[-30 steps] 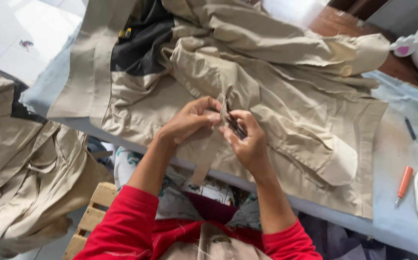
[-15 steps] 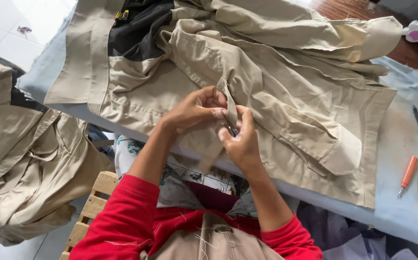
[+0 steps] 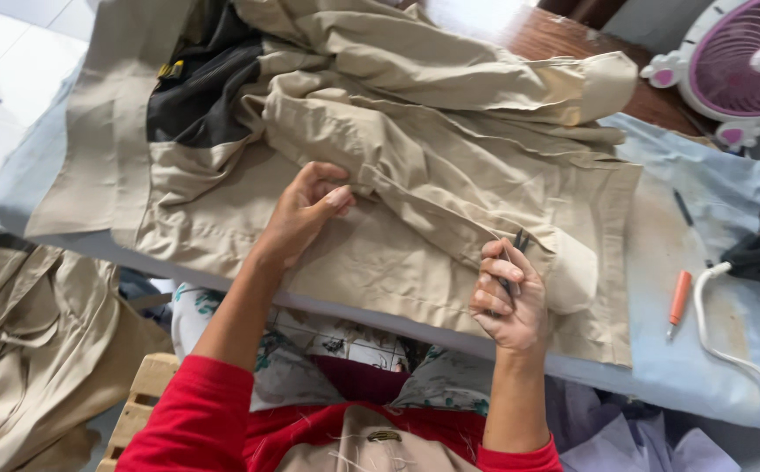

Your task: The person uses a seam ripper to cut loose threads and seams on a beige garment laid out on a table. The person manipulates the fabric to access different areas, including the hem and pocket, while removing excess stitching.

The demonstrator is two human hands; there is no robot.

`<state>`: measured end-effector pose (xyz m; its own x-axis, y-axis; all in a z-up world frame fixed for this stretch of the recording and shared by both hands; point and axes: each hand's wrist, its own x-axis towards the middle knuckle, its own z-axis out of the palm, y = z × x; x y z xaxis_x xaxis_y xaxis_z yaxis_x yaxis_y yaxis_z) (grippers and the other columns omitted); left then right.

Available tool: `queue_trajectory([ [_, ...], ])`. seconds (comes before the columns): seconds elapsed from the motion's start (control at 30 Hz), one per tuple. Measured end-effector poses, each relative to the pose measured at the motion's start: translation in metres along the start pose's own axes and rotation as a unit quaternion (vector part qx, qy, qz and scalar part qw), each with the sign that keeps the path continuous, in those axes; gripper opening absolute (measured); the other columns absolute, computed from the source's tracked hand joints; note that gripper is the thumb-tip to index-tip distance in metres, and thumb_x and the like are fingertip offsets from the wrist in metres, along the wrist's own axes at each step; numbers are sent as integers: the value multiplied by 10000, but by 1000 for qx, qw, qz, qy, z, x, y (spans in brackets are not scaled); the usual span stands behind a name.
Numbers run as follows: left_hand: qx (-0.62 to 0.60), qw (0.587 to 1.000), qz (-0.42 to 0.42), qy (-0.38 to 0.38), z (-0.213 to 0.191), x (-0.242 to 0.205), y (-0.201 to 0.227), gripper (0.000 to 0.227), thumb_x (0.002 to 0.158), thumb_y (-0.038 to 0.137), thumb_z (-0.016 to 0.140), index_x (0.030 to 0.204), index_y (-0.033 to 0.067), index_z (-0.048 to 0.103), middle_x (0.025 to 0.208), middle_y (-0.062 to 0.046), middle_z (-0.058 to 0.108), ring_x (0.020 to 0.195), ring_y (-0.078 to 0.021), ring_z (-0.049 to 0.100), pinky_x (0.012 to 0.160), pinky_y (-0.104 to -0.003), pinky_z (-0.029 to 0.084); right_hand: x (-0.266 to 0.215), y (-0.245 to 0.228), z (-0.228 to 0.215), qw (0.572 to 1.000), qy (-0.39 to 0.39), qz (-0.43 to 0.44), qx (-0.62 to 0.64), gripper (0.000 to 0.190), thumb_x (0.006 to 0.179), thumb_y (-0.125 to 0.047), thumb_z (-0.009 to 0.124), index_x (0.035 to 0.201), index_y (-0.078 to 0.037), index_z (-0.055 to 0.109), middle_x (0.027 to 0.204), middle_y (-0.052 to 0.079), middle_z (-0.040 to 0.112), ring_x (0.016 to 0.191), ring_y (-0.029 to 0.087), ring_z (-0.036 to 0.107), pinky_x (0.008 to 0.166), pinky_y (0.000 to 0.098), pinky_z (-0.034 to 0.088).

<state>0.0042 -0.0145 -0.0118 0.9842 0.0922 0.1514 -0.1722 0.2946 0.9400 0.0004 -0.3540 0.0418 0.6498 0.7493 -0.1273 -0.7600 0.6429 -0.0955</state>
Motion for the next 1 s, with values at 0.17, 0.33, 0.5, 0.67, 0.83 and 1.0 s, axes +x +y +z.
queue_trajectory([
  [0.17,153,982,41,99,6,-5,23,251,978,142,688,1211,51,658,914,-129,742,760,-162,707,725,-287,572,-32,-9,-12,963,98,-157,-194,463,1096,-389,435,853,-107,709,394,-58,317,312,47,181,308,156,232],
  [0.33,434,808,326,229,18,-4,82,224,978,22,670,1197,60,641,1206,-116,591,946,-220,579,754,-310,560,-54,12,18,554,396,-519,-517,174,1031,-205,678,933,-69,632,726,30,546,459,72,387,375,226,279],
  [0.5,568,819,80,19,6,22,89,891,909,382,661,1626,237,151,1671,-206,285,1133,-424,636,692,-543,610,-63,-8,24,451,468,-436,-622,594,937,-203,733,1463,-93,481,1364,132,589,607,151,515,343,255,371],
  [0.67,526,820,221,-39,-21,-9,91,128,818,108,694,856,57,583,920,-92,569,782,-281,577,717,-405,493,-67,-14,26,444,527,-284,-666,708,875,-240,752,1526,-168,484,1462,78,562,840,291,665,506,400,576],
  [0.83,517,853,65,8,-94,-70,94,399,936,278,413,792,48,704,1041,-127,699,896,-221,661,721,-368,562,-71,-33,8,467,510,-239,-681,430,894,-233,751,1315,-150,714,1159,45,717,785,163,638,481,344,555],
  [1.0,561,819,-8,114,-77,-79,114,513,993,342,579,624,26,744,964,-58,759,692,-181,664,617,-362,498,-78,-54,5,503,475,-185,-698,298,1013,-256,640,1246,-119,765,1091,146,777,431,172,534,368,258,440],
])
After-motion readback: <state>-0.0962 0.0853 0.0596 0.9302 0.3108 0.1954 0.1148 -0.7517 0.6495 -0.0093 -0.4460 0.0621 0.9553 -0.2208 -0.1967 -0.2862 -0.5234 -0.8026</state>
